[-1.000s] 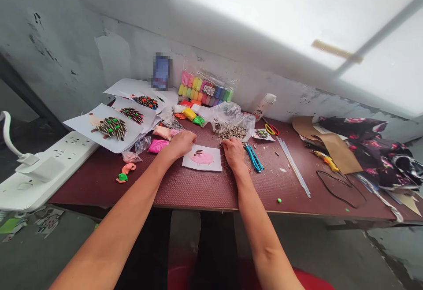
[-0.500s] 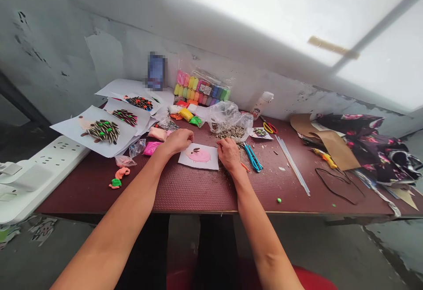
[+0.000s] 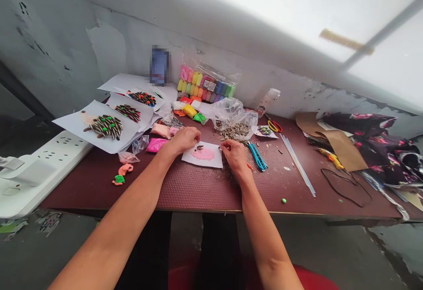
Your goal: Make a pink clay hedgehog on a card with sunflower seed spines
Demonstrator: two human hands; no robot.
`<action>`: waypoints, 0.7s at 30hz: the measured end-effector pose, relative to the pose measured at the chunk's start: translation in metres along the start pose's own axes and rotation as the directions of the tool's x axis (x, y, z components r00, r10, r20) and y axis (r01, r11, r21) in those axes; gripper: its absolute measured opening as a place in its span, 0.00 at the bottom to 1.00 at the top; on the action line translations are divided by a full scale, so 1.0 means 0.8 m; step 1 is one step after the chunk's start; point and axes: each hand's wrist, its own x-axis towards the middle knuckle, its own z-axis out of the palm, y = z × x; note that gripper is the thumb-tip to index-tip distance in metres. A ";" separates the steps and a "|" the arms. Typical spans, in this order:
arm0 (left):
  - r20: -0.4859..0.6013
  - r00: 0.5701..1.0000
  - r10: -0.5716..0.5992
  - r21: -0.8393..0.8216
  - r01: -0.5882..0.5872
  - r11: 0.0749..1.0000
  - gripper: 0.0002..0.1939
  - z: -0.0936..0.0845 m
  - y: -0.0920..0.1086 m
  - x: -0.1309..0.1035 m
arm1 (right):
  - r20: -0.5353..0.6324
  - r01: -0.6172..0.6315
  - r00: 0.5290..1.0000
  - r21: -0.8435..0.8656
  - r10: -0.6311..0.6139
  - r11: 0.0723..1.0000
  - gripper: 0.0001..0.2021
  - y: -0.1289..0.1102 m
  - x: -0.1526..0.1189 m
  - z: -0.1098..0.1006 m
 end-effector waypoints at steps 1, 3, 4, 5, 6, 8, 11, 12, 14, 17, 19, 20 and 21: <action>0.011 1.000 -0.006 -0.009 0.006 1.000 0.13 0.000 0.000 0.001 | -0.009 -0.011 1.000 -0.001 0.011 1.000 0.06 -0.001 -0.001 -0.002; 0.027 1.000 -0.014 -0.027 0.015 1.000 0.13 0.001 0.000 0.002 | -0.027 -0.004 1.000 0.047 0.005 0.999 0.07 -0.006 -0.003 -0.004; 0.032 0.999 -0.016 -0.033 0.017 0.999 0.14 0.000 -0.001 0.002 | -0.032 0.016 0.999 0.098 -0.013 0.995 0.07 -0.010 -0.005 -0.004; 0.034 0.999 -0.018 -0.035 0.019 0.999 0.14 0.000 -0.001 0.003 | -0.025 0.047 0.999 0.160 -0.043 0.986 0.08 -0.015 -0.007 -0.003; 0.036 0.999 -0.019 -0.036 0.021 0.999 0.14 -0.001 -0.001 0.003 | -0.012 0.085 0.996 0.209 -0.084 0.974 0.08 -0.021 -0.010 0.000; 0.039 0.999 -0.020 -0.038 0.022 0.999 0.14 -0.002 -0.001 0.003 | 0.003 0.186 0.981 0.245 -0.193 0.952 0.07 -0.032 -0.016 0.007; 0.042 0.999 -0.016 -0.041 0.018 0.999 0.14 -0.003 0.001 0.003 | -0.032 0.287 0.957 0.236 -0.288 0.928 0.06 -0.046 -0.024 0.019; 0.041 0.999 -0.015 -0.040 0.016 0.999 0.13 -0.003 0.002 0.002 | -0.041 0.310 0.950 0.214 -0.308 0.926 0.06 -0.049 -0.026 0.023; 0.040 0.999 -0.015 -0.037 0.016 0.999 0.13 -0.004 0.003 0.002 | -0.054 0.347 0.938 0.153 -0.343 0.925 0.07 -0.052 -0.028 0.028; 0.041 0.999 -0.023 -0.034 0.024 0.999 0.13 -0.004 0.004 0.002 | -0.056 0.382 0.924 0.062 -0.379 0.922 0.07 -0.053 -0.027 0.033; 0.038 0.999 -0.026 -0.029 0.027 0.999 0.13 -0.003 0.004 0.002 | -0.043 0.382 0.924 0.027 -0.381 0.924 0.07 -0.053 -0.027 0.035; 0.036 0.999 -0.025 -0.025 0.026 0.999 0.13 -0.003 0.004 0.002 | -0.033 0.379 0.925 0.017 -0.378 0.925 0.07 -0.052 -0.027 0.036; 0.035 0.999 -0.026 -0.023 0.027 0.999 0.13 -0.002 0.004 0.003 | -0.025 0.375 0.927 0.010 -0.375 0.927 0.07 -0.052 -0.028 0.037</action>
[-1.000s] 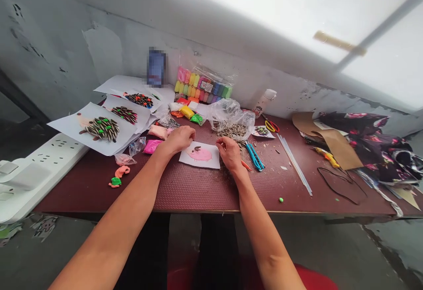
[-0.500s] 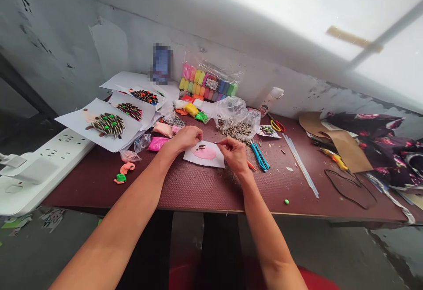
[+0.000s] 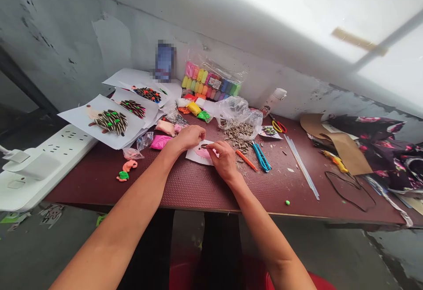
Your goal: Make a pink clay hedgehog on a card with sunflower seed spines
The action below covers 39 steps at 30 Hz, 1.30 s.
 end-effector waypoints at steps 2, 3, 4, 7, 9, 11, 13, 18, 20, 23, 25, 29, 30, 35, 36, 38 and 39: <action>0.004 1.000 0.000 0.003 0.000 1.000 0.13 0.001 0.000 0.001 | 0.012 -0.001 1.000 -0.013 0.001 1.000 0.08 -0.001 -0.001 0.002; 0.007 1.000 -0.001 0.004 0.001 1.000 0.13 0.001 -0.001 0.001 | 0.017 0.000 1.000 -0.020 0.000 1.000 0.08 -0.002 -0.002 0.002; 0.008 1.000 0.000 0.004 0.000 1.000 0.13 0.001 -0.001 0.001 | 0.021 0.001 1.000 -0.028 0.000 1.000 0.09 -0.003 -0.002 0.003; 0.005 1.000 0.006 0.003 -0.006 1.000 0.13 0.001 -0.001 0.001 | 0.040 -0.002 0.999 -0.051 0.004 0.999 0.10 -0.004 -0.002 0.004; 0.000 1.000 0.008 0.001 -0.008 1.000 0.13 0.001 -0.001 0.001 | 0.050 -0.005 0.999 -0.069 0.008 0.998 0.10 -0.004 -0.002 0.004; -0.004 1.000 0.010 -0.002 -0.010 1.000 0.13 0.001 -0.001 0.001 | 0.058 -0.004 0.998 -0.086 0.009 0.996 0.11 -0.004 -0.002 0.004; -0.007 1.000 0.009 -0.006 -0.009 1.000 0.13 0.001 -0.001 0.001 | 0.065 -0.001 0.998 -0.098 0.008 0.995 0.11 -0.003 -0.002 0.005; -0.007 1.000 0.006 -0.015 -0.006 1.000 0.13 0.002 -0.001 0.001 | 0.072 -0.002 0.997 -0.113 0.011 0.994 0.10 -0.002 -0.001 0.005; -0.010 1.000 0.007 -0.015 -0.007 1.000 0.12 0.002 -0.001 0.001 | 0.075 -0.002 0.997 -0.112 0.010 0.994 0.10 -0.003 -0.001 0.005; -0.007 1.000 0.008 -0.016 -0.008 1.000 0.12 0.002 -0.001 0.001 | 0.090 -0.005 0.996 -0.118 0.015 0.993 0.09 -0.004 0.000 0.005; -0.003 1.000 0.011 -0.017 -0.011 1.000 0.12 0.002 -0.001 0.001 | 0.103 -0.010 0.994 -0.129 0.024 0.992 0.09 -0.006 0.001 0.004; 0.003 1.000 0.003 -0.016 -0.003 1.000 0.12 0.001 0.000 0.000 | 0.125 -0.023 0.991 -0.136 0.040 0.990 0.09 -0.007 0.001 0.003; 0.008 1.000 -0.001 -0.016 0.001 1.000 0.12 0.001 0.000 0.000 | 0.130 -0.025 0.991 -0.134 0.042 0.991 0.09 -0.007 0.001 0.004; 0.000 1.000 0.000 -0.016 0.000 1.000 0.13 0.001 0.000 0.000 | 0.145 -0.026 0.988 -0.142 0.047 0.990 0.10 -0.006 0.002 0.004; -0.004 1.000 0.001 -0.017 -0.002 1.000 0.13 0.001 0.000 0.000 | 0.147 -0.026 0.988 -0.148 0.048 0.989 0.10 -0.006 0.002 0.004; -0.007 1.000 0.006 -0.021 -0.006 1.000 0.12 0.001 0.000 0.000 | 0.149 -0.024 0.988 -0.158 0.048 0.987 0.10 -0.007 0.002 0.004; -0.009 1.000 0.008 -0.022 -0.009 1.000 0.12 0.001 -0.001 0.000 | 0.149 -0.022 0.988 -0.161 0.047 0.987 0.10 -0.007 0.002 0.004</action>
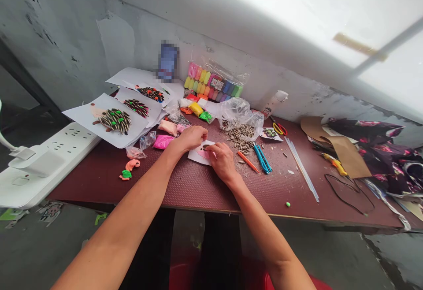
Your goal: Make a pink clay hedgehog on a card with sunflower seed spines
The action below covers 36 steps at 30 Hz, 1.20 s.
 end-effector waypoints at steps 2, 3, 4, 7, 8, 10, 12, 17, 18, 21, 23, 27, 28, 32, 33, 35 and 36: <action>-0.005 1.000 0.005 -0.001 -0.005 1.000 0.13 0.001 -0.001 0.000 | -0.001 0.004 1.000 -0.005 -0.004 1.000 0.10 0.000 0.000 0.000; -0.006 1.000 0.006 -0.001 -0.006 1.000 0.13 0.001 -0.001 0.000 | -0.001 0.005 1.000 -0.006 -0.005 1.000 0.10 0.000 0.000 0.000; -0.007 1.000 0.007 -0.002 -0.007 1.000 0.13 0.001 -0.001 0.000 | 0.001 0.005 1.000 -0.004 -0.005 1.000 0.10 0.000 0.000 0.000; -0.006 1.000 0.005 -0.007 -0.005 1.000 0.13 0.002 -0.002 0.001 | 0.007 0.001 1.000 0.012 -0.001 1.000 0.09 0.000 -0.001 -0.002; -0.006 1.000 0.005 -0.009 -0.005 1.000 0.13 0.003 -0.003 0.001 | 0.004 -0.003 1.000 0.015 0.003 1.000 0.09 0.000 -0.001 -0.004; -0.007 1.000 0.004 -0.012 -0.004 1.000 0.13 0.004 -0.003 0.001 | -0.027 -0.014 1.000 0.016 0.015 1.000 0.08 0.000 -0.002 -0.007; -0.006 1.000 0.005 -0.016 -0.005 1.000 0.13 0.005 -0.004 0.001 | -0.088 -0.034 0.995 0.023 0.036 0.999 0.07 0.002 -0.002 -0.010; -0.005 1.000 -0.003 -0.013 0.003 1.000 0.13 0.005 -0.005 0.001 | -0.215 -0.161 0.963 0.015 0.161 0.987 0.09 0.027 0.001 -0.015; -0.006 1.000 -0.004 -0.013 0.004 1.000 0.13 0.005 -0.005 0.001 | -0.215 -0.199 0.957 -0.003 0.194 0.980 0.09 0.034 0.002 -0.016; -0.010 1.000 -0.006 -0.016 0.006 1.000 0.14 0.005 -0.006 0.001 | -0.192 -0.312 0.936 -0.056 0.297 0.948 0.10 0.056 0.002 -0.017; -0.006 1.000 -0.012 -0.020 0.012 1.000 0.13 0.006 -0.007 0.001 | -0.189 -0.358 0.921 -0.072 0.340 0.931 0.11 0.070 0.002 -0.018; -0.011 1.000 -0.005 -0.030 0.005 1.000 0.13 0.007 -0.009 0.003 | -0.242 -0.376 0.904 -0.059 0.352 0.925 0.13 0.098 0.005 -0.016; -0.014 1.000 -0.003 -0.030 0.002 1.000 0.13 0.007 -0.009 0.003 | -0.255 -0.367 0.904 -0.055 0.342 0.929 0.13 0.103 0.007 -0.015; -0.017 1.000 0.003 -0.026 -0.004 1.000 0.13 0.008 -0.010 0.003 | -0.196 -0.345 0.925 -0.066 0.326 0.936 0.12 0.111 0.015 -0.008; -0.018 1.000 0.005 -0.025 -0.005 1.000 0.13 0.009 -0.010 0.003 | -0.172 -0.335 0.932 -0.082 0.318 0.939 0.11 0.110 0.017 -0.007; -0.020 1.000 0.007 -0.024 -0.007 1.000 0.13 0.009 -0.010 0.002 | -0.141 -0.299 0.949 -0.122 0.282 0.946 0.11 0.106 0.019 -0.006; -0.023 1.000 0.007 -0.024 -0.008 1.000 0.13 0.009 -0.010 0.002 | -0.132 -0.278 0.957 -0.144 0.260 0.950 0.11 0.104 0.020 -0.006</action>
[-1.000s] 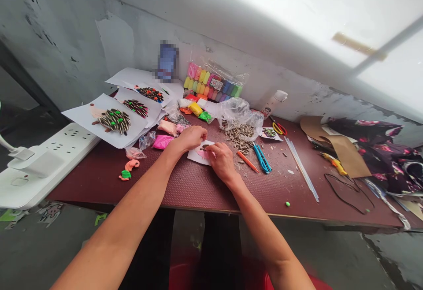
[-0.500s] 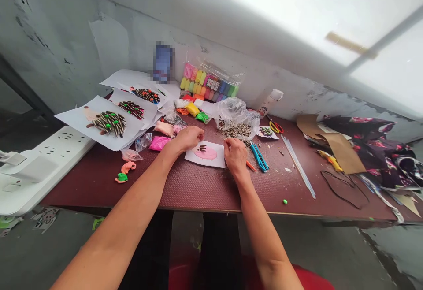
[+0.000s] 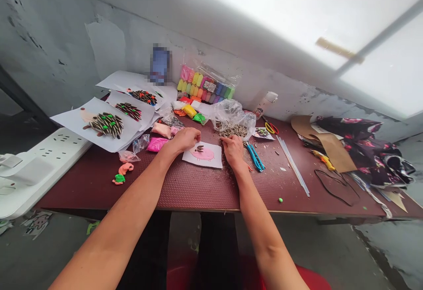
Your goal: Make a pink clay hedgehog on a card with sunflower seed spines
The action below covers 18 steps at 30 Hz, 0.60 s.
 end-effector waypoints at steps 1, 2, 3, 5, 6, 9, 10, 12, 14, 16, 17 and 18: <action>-0.004 1.000 0.000 0.000 0.000 1.000 0.13 0.000 0.000 0.000 | 0.003 0.017 1.000 -0.018 -0.017 1.000 0.10 -0.002 0.000 -0.001; -0.006 1.000 -0.001 0.001 0.001 1.000 0.13 0.000 0.000 0.000 | 0.007 0.025 1.000 -0.034 -0.025 0.999 0.10 -0.004 0.000 -0.002; -0.008 1.000 -0.002 0.001 0.002 1.000 0.13 0.000 0.001 -0.001 | 0.015 0.025 1.000 -0.050 -0.025 0.998 0.09 -0.005 0.000 -0.003; -0.006 1.000 -0.005 0.003 0.005 1.000 0.13 -0.001 0.002 -0.001 | 0.035 0.015 0.999 -0.086 -0.012 0.996 0.09 -0.006 -0.001 -0.005; -0.002 1.000 -0.005 0.003 0.005 1.000 0.13 -0.002 0.002 -0.001 | 0.041 0.011 0.999 -0.104 -0.007 0.994 0.09 -0.007 -0.001 -0.005; 0.000 1.000 0.002 -0.001 -0.002 1.000 0.13 -0.003 0.003 -0.001 | 0.024 0.005 1.000 -0.112 -0.002 0.994 0.08 -0.006 -0.002 -0.005; -0.002 1.000 0.004 -0.001 -0.004 1.000 0.13 -0.003 0.003 -0.001 | 0.003 -0.002 1.000 -0.082 0.003 0.997 0.09 -0.006 -0.003 -0.005; -0.004 1.000 0.005 -0.001 -0.005 1.000 0.12 -0.003 0.003 -0.001 | -0.047 -0.020 0.999 0.032 0.021 0.999 0.09 -0.008 -0.005 -0.006; -0.002 1.000 0.005 0.001 -0.005 1.000 0.12 -0.003 0.003 -0.001 | -0.083 -0.022 0.996 0.189 0.038 0.982 0.11 -0.013 -0.008 -0.010; 0.002 1.000 0.005 0.005 -0.005 1.000 0.13 -0.002 0.003 0.000 | -0.083 0.002 0.996 0.339 0.028 0.941 0.13 -0.019 -0.012 -0.015; 0.002 1.000 0.003 0.006 -0.003 1.000 0.13 -0.002 0.003 -0.001 | -0.076 0.010 0.997 0.398 0.022 0.917 0.13 -0.023 -0.014 -0.018; 0.002 1.000 0.000 0.007 0.000 1.000 0.13 -0.002 0.003 -0.001 | -0.067 0.010 0.997 0.453 0.023 0.891 0.12 -0.027 -0.016 -0.020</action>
